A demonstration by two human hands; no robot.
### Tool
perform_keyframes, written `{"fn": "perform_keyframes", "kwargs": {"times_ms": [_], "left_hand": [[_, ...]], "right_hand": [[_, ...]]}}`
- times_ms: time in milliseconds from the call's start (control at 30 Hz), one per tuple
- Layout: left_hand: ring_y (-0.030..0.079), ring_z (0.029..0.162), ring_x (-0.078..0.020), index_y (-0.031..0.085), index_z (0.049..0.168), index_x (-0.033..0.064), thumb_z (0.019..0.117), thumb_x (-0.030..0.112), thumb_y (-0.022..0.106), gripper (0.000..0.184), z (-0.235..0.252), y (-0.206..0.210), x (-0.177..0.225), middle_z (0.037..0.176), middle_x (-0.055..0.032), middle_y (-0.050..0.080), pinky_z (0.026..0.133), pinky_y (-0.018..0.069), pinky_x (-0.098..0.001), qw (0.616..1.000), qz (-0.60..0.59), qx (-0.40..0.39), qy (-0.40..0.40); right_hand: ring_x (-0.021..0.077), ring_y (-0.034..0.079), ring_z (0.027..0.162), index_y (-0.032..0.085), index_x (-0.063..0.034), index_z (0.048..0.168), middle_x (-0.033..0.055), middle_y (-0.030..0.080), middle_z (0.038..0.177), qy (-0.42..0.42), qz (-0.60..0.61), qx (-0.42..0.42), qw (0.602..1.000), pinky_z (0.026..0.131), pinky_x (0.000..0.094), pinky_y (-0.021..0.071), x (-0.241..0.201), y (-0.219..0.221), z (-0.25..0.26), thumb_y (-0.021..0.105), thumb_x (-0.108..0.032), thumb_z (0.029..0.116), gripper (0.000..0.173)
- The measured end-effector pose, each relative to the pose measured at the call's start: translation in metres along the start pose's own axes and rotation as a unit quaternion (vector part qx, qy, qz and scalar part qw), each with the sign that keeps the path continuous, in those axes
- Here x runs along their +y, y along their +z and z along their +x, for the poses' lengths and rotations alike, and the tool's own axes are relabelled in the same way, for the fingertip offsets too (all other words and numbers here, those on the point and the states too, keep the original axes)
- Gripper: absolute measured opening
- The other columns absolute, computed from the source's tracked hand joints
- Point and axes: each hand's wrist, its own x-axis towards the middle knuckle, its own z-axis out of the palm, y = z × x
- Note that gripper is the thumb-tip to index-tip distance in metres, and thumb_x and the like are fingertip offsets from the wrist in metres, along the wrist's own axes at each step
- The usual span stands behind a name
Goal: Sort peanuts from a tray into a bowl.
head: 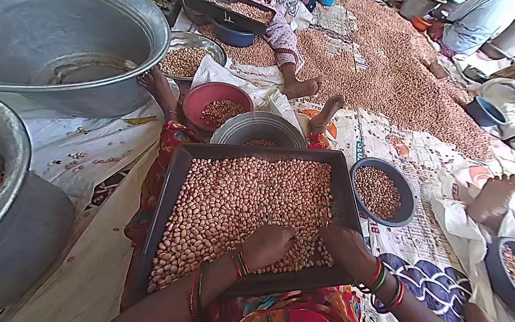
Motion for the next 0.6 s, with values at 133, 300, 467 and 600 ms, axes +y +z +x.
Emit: {"fn": "perform_keyframes", "kwargs": {"times_ms": [133, 300, 467, 600], "left_hand": [[0.067, 0.105, -0.0495, 0.06, 0.123, -0.0051, 0.1094, 0.011, 0.04, 0.029, 0.007, 0.007, 0.02, 0.109, -0.0294, 0.068, 0.085, 0.052, -0.0639, 0.993, 0.107, -0.034, -0.019], [0.067, 0.106, -0.0489, 0.059, 0.125, -0.0058, 0.1081, 0.004, 0.038, 0.028, 0.004, 0.014, 0.038, 0.111, -0.0292, 0.068, 0.082, 0.0535, -0.0621, 0.99, 0.138, -0.029, -0.023], [0.067, 0.109, -0.0484, 0.055, 0.13, -0.0051, 0.1121, 0.018, 0.035, 0.035, 0.01, 0.006, 0.03, 0.113, -0.0298, 0.068, 0.09, 0.0512, -0.063, 0.996, 0.055, -0.018, -0.066], [0.054, 0.073, -0.0184, 0.061, 0.12, -0.0036, 0.1102, 0.018, 0.044, 0.029, -0.009, -0.004, -0.005, 0.086, -0.0109, 0.058, 0.071, 0.0469, -0.0348, 0.953, -0.264, 0.142, -0.034]], "right_hand": [[0.0461, 0.073, 0.088, 0.073, 0.004, 0.112, 0.0261, 0.073, 0.101, -0.051, 0.089, 0.244, 0.964, 0.072, 0.0599, 0.0571, 0.029, 0.002, -0.005, 0.054, -0.006, 0.1016, 0.024], [0.0456, 0.073, 0.086, 0.074, 0.004, 0.112, 0.0259, 0.073, 0.098, -0.06, 0.127, 0.305, 0.942, 0.072, 0.0611, 0.0568, 0.044, -0.005, -0.007, 0.056, -0.004, 0.0998, 0.023], [0.0436, 0.073, 0.093, 0.074, 0.005, 0.112, 0.0254, 0.073, 0.104, -0.074, 0.173, 0.322, 0.928, 0.079, 0.0589, 0.0564, 0.048, -0.015, 0.002, 0.054, -0.004, 0.101, 0.024], [0.0435, 0.072, 0.1, 0.072, 0.0066, 0.116, 0.0271, 0.072, 0.11, -0.088, 0.199, 0.329, 0.919, 0.086, 0.0578, 0.0551, 0.039, -0.032, 0.034, 0.052, -0.003, 0.1022, 0.027]]}}
